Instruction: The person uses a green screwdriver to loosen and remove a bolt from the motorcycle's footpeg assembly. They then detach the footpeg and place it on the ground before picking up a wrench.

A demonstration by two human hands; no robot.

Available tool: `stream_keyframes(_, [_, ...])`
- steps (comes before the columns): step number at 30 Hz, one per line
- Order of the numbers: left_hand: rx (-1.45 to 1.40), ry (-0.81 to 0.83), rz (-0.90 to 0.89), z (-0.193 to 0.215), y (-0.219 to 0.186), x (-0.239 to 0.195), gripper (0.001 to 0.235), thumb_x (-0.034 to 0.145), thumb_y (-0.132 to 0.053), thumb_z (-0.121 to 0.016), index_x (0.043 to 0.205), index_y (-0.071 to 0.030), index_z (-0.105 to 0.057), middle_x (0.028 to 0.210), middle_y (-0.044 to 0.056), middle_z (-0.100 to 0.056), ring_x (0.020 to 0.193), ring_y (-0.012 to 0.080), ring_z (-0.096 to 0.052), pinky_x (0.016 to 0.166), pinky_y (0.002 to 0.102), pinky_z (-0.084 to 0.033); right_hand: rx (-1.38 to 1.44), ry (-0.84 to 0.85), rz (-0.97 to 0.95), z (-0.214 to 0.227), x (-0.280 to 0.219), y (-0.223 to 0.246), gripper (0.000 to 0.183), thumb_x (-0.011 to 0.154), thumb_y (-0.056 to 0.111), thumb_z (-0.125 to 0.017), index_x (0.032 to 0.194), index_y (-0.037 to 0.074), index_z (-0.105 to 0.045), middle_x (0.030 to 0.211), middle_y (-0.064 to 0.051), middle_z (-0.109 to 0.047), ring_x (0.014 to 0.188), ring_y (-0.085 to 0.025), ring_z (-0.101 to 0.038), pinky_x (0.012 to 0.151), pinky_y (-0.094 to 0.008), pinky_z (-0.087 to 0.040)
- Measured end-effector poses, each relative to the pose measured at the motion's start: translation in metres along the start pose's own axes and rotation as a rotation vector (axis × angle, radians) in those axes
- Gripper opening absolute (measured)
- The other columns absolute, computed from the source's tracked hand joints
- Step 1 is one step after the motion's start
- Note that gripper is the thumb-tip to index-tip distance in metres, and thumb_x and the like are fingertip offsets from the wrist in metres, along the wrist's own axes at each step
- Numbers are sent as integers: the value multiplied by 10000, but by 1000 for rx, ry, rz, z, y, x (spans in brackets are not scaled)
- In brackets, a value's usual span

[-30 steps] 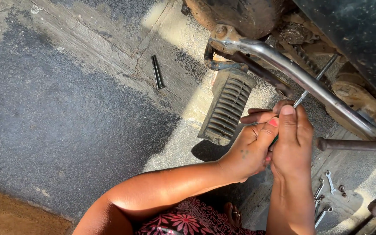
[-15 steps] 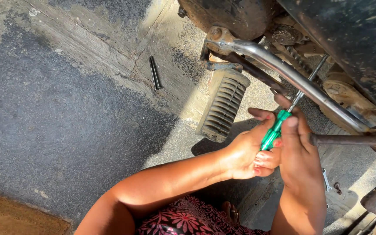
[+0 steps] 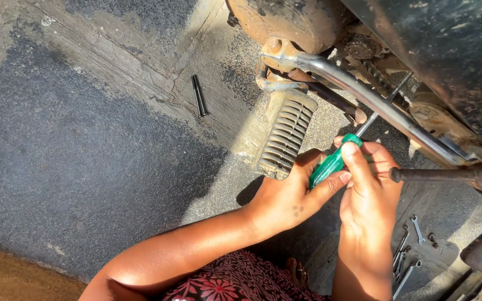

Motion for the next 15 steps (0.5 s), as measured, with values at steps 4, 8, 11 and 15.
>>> stream_keyframes(4, [-474, 119, 127, -4, 4, 7, 552, 1038, -556, -525, 1286, -67, -591, 856, 31, -662, 715, 93, -646, 559, 262, -581, 61, -26, -31, -12, -8, 2, 209, 1072, 165, -689, 1184, -8, -656, 1142, -144, -722, 820, -120, -654, 666, -245, -506])
stream_keyframes(8, [-897, 339, 263, -15, 21, 8, 609, 1059, -575, -489, 1128, 4, -666, 826, 45, -615, 628, 104, -588, 541, 261, -557, 240, 127, -237, -32, -19, 21, 427, 1062, 361, -586, 1257, -6, -686, 1126, -171, -733, 607, -106, -647, 409, -252, -491])
stream_keyframes(11, [-1129, 481, 414, -20, 25, 5, 596, 1036, -616, -454, 1198, -55, -572, 782, 57, -571, 603, 110, -583, 576, 287, -587, 475, 332, -377, -29, -21, 15, 531, 1079, 426, -509, 1335, -14, -657, 1164, -217, -733, 592, -159, -695, 402, -339, -552])
stream_keyframes(15, [-920, 479, 386, -16, 23, 3, 646, 1031, -624, -441, 1145, -4, -583, 811, 67, -593, 604, 141, -617, 577, 294, -589, 287, 198, -314, -2, -11, -4, 438, 1100, 337, -561, 1304, -41, -642, 1263, -206, -711, 818, -240, -705, 562, -349, -553])
Point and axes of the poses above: each hand's wrist, its own x-axis towards the middle knuckle, its own z-axis out of the back of the hand, y = z × x, the point moved 4 cm from there along x, towards the middle knuckle
